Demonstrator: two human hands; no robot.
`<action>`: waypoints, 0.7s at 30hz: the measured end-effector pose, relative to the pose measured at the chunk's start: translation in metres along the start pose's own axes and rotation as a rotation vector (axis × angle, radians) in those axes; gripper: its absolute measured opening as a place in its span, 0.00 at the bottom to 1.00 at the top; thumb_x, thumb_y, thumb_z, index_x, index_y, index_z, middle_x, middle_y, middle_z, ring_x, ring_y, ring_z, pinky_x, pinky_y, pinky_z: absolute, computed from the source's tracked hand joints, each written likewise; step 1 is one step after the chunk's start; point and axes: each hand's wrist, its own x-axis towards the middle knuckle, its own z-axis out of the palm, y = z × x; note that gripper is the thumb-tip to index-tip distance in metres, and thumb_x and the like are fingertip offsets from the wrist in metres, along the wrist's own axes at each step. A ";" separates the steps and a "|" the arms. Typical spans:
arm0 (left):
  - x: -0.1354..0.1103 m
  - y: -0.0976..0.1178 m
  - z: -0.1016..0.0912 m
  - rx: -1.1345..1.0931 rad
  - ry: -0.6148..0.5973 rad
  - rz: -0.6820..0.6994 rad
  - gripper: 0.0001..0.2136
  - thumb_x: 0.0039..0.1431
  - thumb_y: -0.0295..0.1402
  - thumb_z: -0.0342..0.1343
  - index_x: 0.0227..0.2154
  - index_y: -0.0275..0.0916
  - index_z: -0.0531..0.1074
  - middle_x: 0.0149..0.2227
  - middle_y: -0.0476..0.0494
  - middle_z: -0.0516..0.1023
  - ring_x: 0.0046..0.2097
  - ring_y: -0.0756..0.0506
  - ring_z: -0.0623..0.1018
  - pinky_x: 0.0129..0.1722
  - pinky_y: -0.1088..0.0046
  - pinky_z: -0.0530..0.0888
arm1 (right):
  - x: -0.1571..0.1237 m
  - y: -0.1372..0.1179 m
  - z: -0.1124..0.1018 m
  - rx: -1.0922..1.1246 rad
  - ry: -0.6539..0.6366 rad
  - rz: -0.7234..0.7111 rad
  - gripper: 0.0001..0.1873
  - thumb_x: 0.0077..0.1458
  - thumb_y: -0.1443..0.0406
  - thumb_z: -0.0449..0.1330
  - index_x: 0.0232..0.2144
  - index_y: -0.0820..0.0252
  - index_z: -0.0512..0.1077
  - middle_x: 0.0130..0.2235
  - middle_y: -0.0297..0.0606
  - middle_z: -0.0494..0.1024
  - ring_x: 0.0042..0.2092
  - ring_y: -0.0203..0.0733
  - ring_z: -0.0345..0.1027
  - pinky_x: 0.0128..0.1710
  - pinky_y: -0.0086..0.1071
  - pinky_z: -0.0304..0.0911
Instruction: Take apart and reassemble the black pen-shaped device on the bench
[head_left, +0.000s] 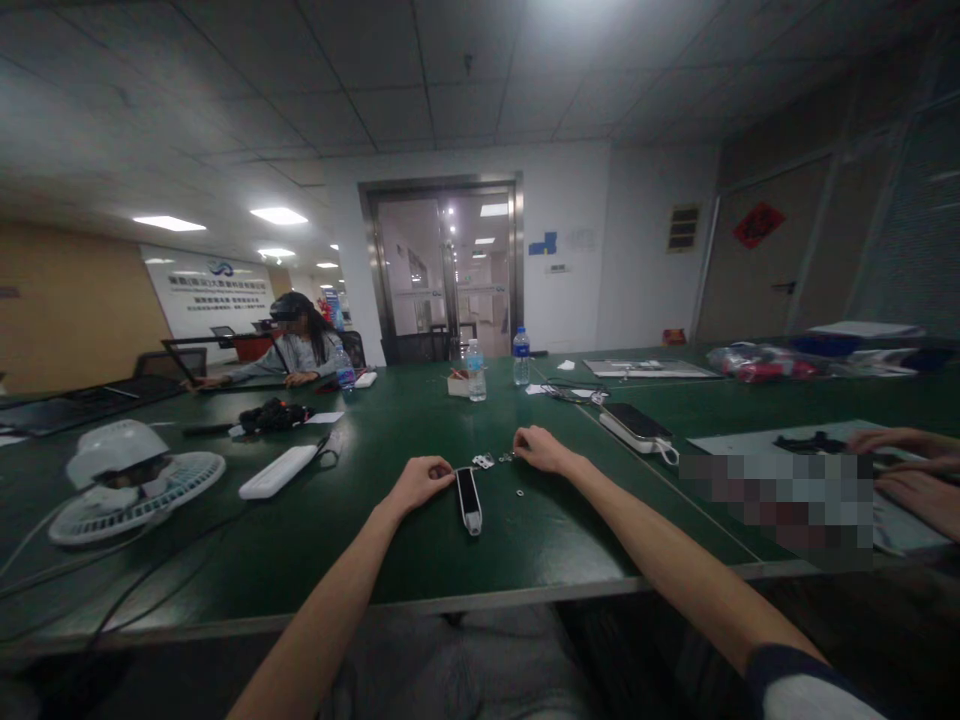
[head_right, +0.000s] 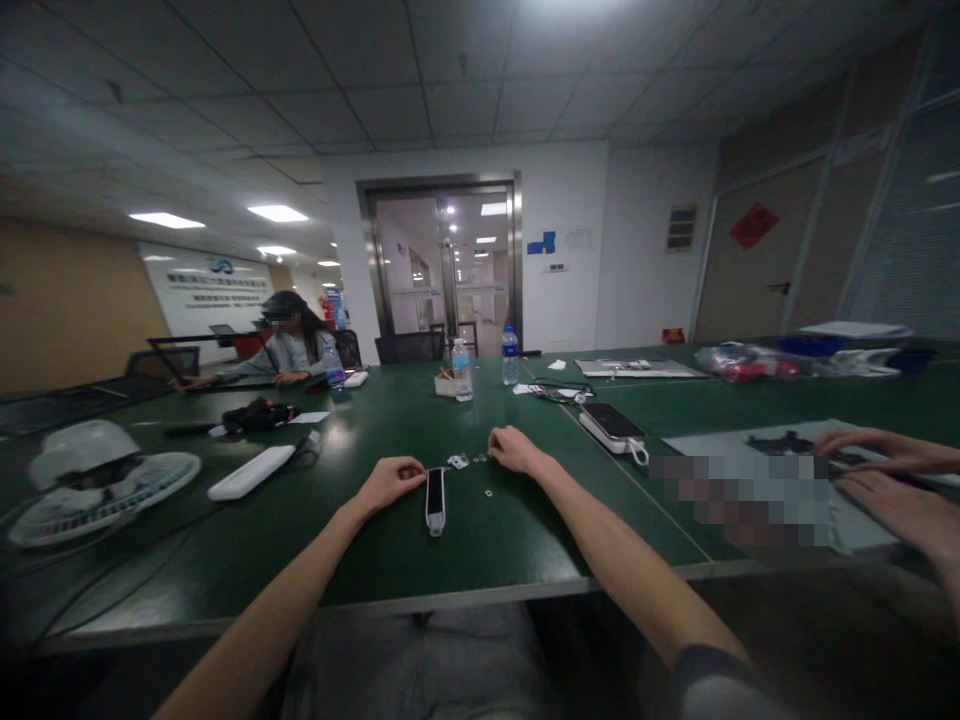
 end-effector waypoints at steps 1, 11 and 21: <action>0.000 0.000 0.000 -0.002 0.000 0.000 0.14 0.52 0.41 0.54 0.33 0.37 0.76 0.29 0.47 0.75 0.29 0.50 0.70 0.29 0.76 0.66 | 0.000 0.001 0.000 0.033 0.015 0.006 0.05 0.52 0.67 0.57 0.33 0.62 0.72 0.33 0.39 0.76 0.36 0.38 0.68 0.35 0.27 0.60; 0.000 0.001 0.000 -0.010 -0.002 0.005 0.14 0.52 0.41 0.54 0.33 0.37 0.76 0.29 0.47 0.75 0.29 0.50 0.70 0.29 0.76 0.66 | -0.003 0.000 0.000 0.196 0.036 -0.003 0.08 0.51 0.69 0.56 0.35 0.61 0.74 0.35 0.38 0.77 0.36 0.37 0.70 0.37 0.28 0.62; -0.002 0.005 -0.002 -0.013 -0.002 -0.008 0.13 0.51 0.41 0.55 0.33 0.37 0.76 0.29 0.47 0.75 0.29 0.50 0.70 0.28 0.76 0.65 | -0.004 -0.039 0.009 0.223 0.062 -0.137 0.08 0.52 0.68 0.55 0.34 0.59 0.74 0.34 0.36 0.76 0.36 0.37 0.67 0.36 0.29 0.60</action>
